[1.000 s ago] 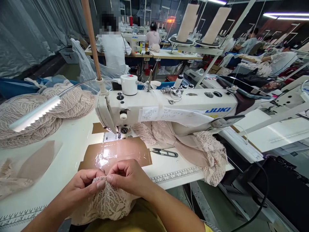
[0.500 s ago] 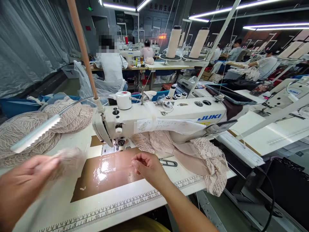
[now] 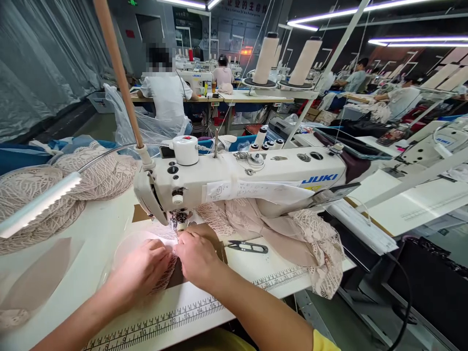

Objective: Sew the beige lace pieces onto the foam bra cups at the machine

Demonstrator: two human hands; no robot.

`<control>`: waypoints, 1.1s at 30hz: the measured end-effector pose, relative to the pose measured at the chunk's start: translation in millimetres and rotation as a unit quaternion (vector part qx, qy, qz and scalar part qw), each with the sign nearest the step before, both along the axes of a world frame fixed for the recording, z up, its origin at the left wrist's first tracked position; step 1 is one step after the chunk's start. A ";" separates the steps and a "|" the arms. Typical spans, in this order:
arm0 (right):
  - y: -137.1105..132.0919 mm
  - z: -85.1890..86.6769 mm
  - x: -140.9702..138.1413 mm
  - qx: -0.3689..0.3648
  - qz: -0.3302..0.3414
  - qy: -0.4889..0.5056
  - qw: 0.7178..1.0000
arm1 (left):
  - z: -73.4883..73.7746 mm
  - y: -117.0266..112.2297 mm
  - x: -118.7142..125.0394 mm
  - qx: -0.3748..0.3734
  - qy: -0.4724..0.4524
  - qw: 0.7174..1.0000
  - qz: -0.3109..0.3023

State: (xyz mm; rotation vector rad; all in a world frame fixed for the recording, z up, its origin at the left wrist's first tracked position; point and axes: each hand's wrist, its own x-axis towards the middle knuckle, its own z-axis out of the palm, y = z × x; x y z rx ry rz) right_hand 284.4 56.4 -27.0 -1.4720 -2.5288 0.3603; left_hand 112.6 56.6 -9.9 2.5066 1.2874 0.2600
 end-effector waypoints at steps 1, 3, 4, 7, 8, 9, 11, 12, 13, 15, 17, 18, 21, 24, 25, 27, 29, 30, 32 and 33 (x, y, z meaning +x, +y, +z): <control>-0.7 -0.4 -1.4 0.009 0.002 -0.020 1.000 | -0.6 2.2 -5.6 -0.022 -0.033 0.999 -0.006; -0.4 0.9 -4.2 0.018 -0.001 -0.045 0.999 | -7.9 8.2 -14.3 -0.013 -0.076 0.997 -0.013; 0.6 1.6 -5.4 0.021 -0.003 -0.048 0.999 | -13.9 11.7 -17.3 0.013 -0.083 0.996 -0.017; 4.7 1.6 -8.2 0.031 -0.015 -0.045 0.998 | -31.8 22.3 -21.9 0.096 -0.070 0.992 -0.035; 6.1 0.8 -8.8 0.032 -0.019 -0.045 0.998 | -35.4 25.9 -22.4 0.109 -0.064 0.991 -0.041; 7.5 0.1 -9.4 0.031 -0.023 -0.046 0.998 | -37.3 29.4 -22.7 0.117 -0.061 0.990 -0.046; 9.8 -0.6 -10.6 0.025 -0.033 -0.045 0.998 | -36.6 36.6 -22.9 0.124 -0.056 0.989 -0.059; 10.8 -0.2 -11.4 0.020 -0.040 -0.047 0.998 | -34.9 40.1 -22.8 0.125 -0.054 0.989 -0.065; 11.5 0.8 -12.3 0.015 -0.047 -0.050 0.998 | -33.1 43.7 -22.8 0.127 -0.054 0.988 -0.071; 12.6 4.1 -14.1 0.005 -0.062 -0.058 0.996 | -30.4 50.5 -23.0 0.129 -0.059 0.986 -0.083; 13.3 7.6 -15.5 -0.002 -0.073 -0.063 0.995 | -29.7 56.3 -23.4 0.126 -0.064 0.985 -0.098; 13.7 8.9 -15.6 -0.005 -0.074 -0.061 0.995 | -29.7 58.4 -23.6 0.121 -0.063 0.985 -0.104; 15.4 9.0 -12.9 -0.010 -0.063 -0.045 0.997 | -27.7 59.1 -24.6 0.098 -0.051 0.988 -0.106; 18.3 4.0 -6.5 -0.015 -0.046 0.004 0.999 | -18.4 47.8 -28.7 0.050 -0.056 0.993 -0.092; 19.4 2.0 -4.3 -0.020 -0.048 0.023 0.998 | -13.3 41.1 -31.6 0.020 -0.064 0.994 -0.092; 21.3 -1.5 -0.9 -0.027 -0.066 0.055 0.996 | -0.5 24.9 -39.6 -0.070 -0.082 0.988 -0.110; 22.3 -3.5 0.9 -0.034 -0.092 0.084 0.992 | 14.9 7.8 -49.8 -0.186 -0.089 0.969 -0.140; 22.4 -3.8 1.3 -0.035 -0.099 0.100 0.989 | 22.9 0.3 -54.7 -0.241 -0.086 0.955 -0.150; 21.8 -3.7 1.5 -0.033 -0.096 0.127 0.987 | 37.5 -10.0 -62.1 -0.324 -0.075 0.928 -0.167; 21.3 -3.4 1.6 -0.028 -0.092 0.133 0.986 | 43.2 -12.0 -63.6 -0.342 -0.072 0.921 -0.171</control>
